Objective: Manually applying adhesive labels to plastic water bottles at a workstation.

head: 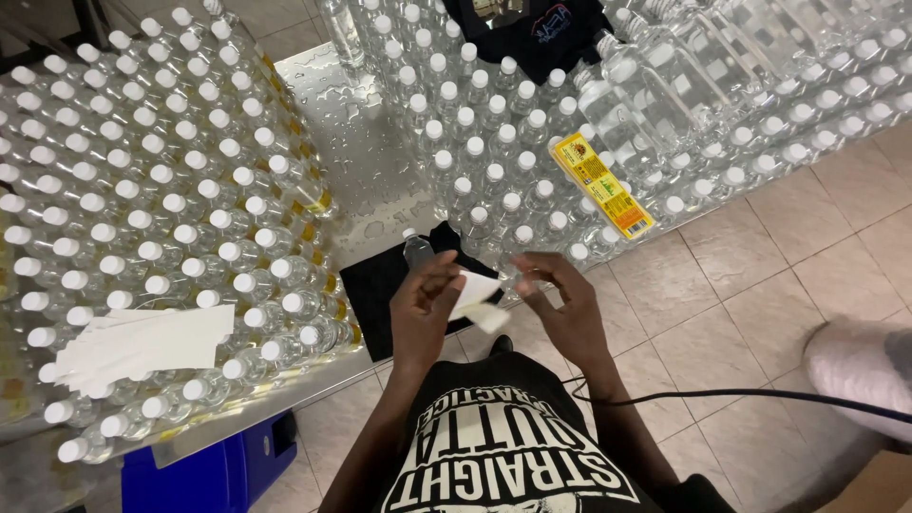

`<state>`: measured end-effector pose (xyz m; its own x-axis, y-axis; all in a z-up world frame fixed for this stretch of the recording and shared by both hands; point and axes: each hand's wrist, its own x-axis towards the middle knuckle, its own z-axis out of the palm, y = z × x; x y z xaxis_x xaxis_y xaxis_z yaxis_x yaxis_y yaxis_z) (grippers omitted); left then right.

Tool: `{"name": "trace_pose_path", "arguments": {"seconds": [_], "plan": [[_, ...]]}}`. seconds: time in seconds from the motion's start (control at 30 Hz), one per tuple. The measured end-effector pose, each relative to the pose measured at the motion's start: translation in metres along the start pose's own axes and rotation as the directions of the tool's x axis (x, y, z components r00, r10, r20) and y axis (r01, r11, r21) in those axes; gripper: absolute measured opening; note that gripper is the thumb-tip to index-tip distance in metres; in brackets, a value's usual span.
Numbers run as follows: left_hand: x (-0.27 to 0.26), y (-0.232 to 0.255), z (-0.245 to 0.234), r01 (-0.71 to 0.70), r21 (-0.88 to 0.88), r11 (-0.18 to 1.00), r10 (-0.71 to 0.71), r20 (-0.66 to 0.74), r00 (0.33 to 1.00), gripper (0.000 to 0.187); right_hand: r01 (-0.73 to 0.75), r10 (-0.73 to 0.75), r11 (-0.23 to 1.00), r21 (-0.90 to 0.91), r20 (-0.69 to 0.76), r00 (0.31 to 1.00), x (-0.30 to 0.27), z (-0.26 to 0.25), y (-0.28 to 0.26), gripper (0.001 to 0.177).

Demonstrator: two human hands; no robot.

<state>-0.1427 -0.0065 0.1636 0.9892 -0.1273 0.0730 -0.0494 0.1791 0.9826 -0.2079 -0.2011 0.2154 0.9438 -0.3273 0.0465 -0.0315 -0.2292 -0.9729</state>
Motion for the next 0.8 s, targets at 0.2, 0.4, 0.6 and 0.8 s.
{"name": "trace_pose_path", "arguments": {"seconds": [0.2, 0.4, 0.6, 0.8], "plan": [[-0.007, 0.002, 0.005, -0.026, 0.105, 0.994, 0.012, 0.134, 0.991, 0.038, 0.044, -0.035, 0.997, -0.057, 0.141, 0.989, 0.002, 0.011, 0.016, 0.016], [-0.018, 0.006, -0.009, -0.198, 0.353, 0.915, 0.209, 0.005, 0.978, 0.025, -0.055, 0.085, 0.969, 0.242, -0.115, 0.99, -0.002, 0.024, 0.032, 0.017], [-0.034, 0.021, 0.009, -0.126, -0.014, 0.992, 0.124, 0.291, 0.949, 0.06, 0.065, -0.045, 0.978, 0.199, -0.104, 0.994, -0.01, 0.05, 0.016, 0.015], [-0.031, 0.016, 0.006, -0.032, 0.035, 0.999, 0.026, 0.166, 0.986, 0.04, 0.191, -0.192, 0.979, 0.064, 0.006, 0.981, -0.014, 0.059, 0.01, 0.008]]}}
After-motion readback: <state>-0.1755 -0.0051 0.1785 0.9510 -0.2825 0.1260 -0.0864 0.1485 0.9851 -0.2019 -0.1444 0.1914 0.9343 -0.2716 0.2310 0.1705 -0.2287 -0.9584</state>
